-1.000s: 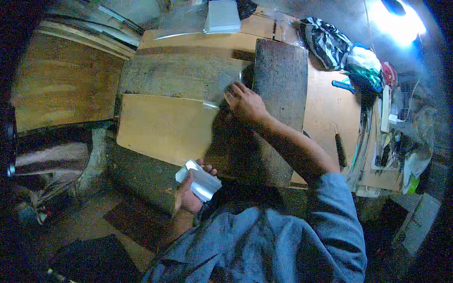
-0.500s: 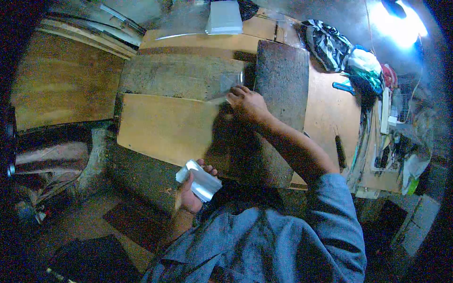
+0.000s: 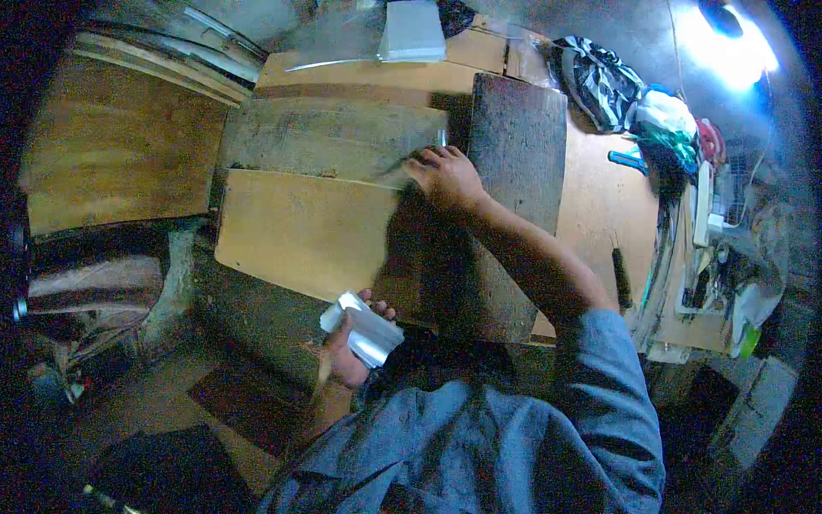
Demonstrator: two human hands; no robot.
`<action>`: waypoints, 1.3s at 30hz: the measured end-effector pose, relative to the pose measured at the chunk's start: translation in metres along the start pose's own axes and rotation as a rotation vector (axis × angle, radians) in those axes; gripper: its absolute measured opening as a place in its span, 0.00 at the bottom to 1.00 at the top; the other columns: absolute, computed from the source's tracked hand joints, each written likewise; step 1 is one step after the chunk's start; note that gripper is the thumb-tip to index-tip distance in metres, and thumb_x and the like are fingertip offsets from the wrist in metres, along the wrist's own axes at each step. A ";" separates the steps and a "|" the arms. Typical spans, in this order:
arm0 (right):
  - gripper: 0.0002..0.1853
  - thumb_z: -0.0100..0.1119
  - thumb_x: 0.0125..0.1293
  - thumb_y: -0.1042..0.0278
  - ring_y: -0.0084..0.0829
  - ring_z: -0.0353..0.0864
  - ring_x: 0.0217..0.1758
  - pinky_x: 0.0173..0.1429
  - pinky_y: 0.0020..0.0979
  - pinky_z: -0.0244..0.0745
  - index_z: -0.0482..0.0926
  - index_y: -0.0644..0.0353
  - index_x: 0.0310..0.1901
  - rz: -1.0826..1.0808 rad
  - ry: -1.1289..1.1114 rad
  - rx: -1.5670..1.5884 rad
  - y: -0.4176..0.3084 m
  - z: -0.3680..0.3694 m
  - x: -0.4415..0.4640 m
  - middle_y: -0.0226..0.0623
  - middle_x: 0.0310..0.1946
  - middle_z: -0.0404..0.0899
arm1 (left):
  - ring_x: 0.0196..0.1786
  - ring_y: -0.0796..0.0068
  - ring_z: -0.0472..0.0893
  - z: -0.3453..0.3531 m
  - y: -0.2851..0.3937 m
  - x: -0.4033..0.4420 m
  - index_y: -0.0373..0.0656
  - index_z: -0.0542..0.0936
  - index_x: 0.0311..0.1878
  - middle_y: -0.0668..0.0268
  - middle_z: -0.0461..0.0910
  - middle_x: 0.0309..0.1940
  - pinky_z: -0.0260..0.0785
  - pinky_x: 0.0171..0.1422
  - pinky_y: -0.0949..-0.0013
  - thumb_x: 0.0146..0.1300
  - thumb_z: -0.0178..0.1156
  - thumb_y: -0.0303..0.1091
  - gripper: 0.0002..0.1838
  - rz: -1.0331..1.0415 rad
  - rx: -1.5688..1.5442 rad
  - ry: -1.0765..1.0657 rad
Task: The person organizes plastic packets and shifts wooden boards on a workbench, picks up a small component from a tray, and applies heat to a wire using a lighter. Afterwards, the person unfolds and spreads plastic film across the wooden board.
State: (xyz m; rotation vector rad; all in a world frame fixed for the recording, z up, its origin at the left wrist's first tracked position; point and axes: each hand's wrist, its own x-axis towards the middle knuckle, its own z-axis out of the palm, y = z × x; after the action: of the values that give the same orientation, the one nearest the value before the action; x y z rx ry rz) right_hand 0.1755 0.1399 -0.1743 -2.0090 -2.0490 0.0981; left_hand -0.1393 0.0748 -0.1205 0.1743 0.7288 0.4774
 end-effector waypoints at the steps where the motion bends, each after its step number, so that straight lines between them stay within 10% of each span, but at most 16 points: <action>1: 0.18 0.51 0.59 0.68 0.37 0.75 0.54 0.59 0.38 0.66 0.74 0.51 0.53 -0.003 -0.058 0.019 0.002 0.000 0.001 0.37 0.50 0.77 | 0.59 0.57 0.71 0.001 0.000 0.000 0.45 0.63 0.65 0.57 0.73 0.54 0.63 0.65 0.51 0.59 0.61 0.50 0.34 0.003 0.000 0.010; 13: 0.12 0.59 0.57 0.72 0.41 0.83 0.37 0.41 0.32 0.76 0.79 0.60 0.44 0.511 0.362 0.525 -0.006 -0.077 -0.017 0.45 0.34 0.82 | 0.55 0.59 0.74 0.017 -0.005 0.006 0.42 0.65 0.63 0.56 0.74 0.53 0.66 0.62 0.53 0.62 0.57 0.48 0.30 -0.023 0.062 0.135; 21: 0.13 0.60 0.55 0.62 0.42 0.78 0.53 0.56 0.42 0.72 0.81 0.59 0.40 -0.274 0.296 0.505 -0.066 -0.069 -0.086 0.42 0.47 0.79 | 0.54 0.62 0.75 0.057 0.003 0.035 0.40 0.65 0.63 0.57 0.74 0.53 0.67 0.60 0.57 0.65 0.52 0.45 0.27 -0.177 -0.016 0.011; 27: 0.19 0.57 0.54 0.56 0.42 0.71 0.61 0.64 0.45 0.65 0.80 0.52 0.48 -0.370 0.109 0.386 -0.089 -0.079 -0.118 0.37 0.54 0.75 | 0.56 0.62 0.74 0.066 -0.003 0.032 0.41 0.67 0.62 0.60 0.74 0.55 0.67 0.60 0.58 0.66 0.50 0.49 0.27 -0.106 0.117 0.163; 39: 0.21 0.60 0.49 0.62 0.47 0.67 0.64 0.66 0.48 0.63 0.80 0.49 0.48 -0.260 0.124 0.456 -0.089 -0.084 -0.147 0.41 0.58 0.71 | 0.58 0.61 0.73 0.064 -0.023 0.030 0.40 0.68 0.62 0.59 0.73 0.56 0.64 0.63 0.58 0.64 0.53 0.46 0.27 0.034 0.012 -0.203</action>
State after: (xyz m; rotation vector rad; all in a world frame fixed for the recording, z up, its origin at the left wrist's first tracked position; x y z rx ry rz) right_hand 0.1099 -0.0205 -0.0934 -1.4336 -1.9701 0.3452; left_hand -0.0686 0.0693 -0.0980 0.2430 0.5306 0.4806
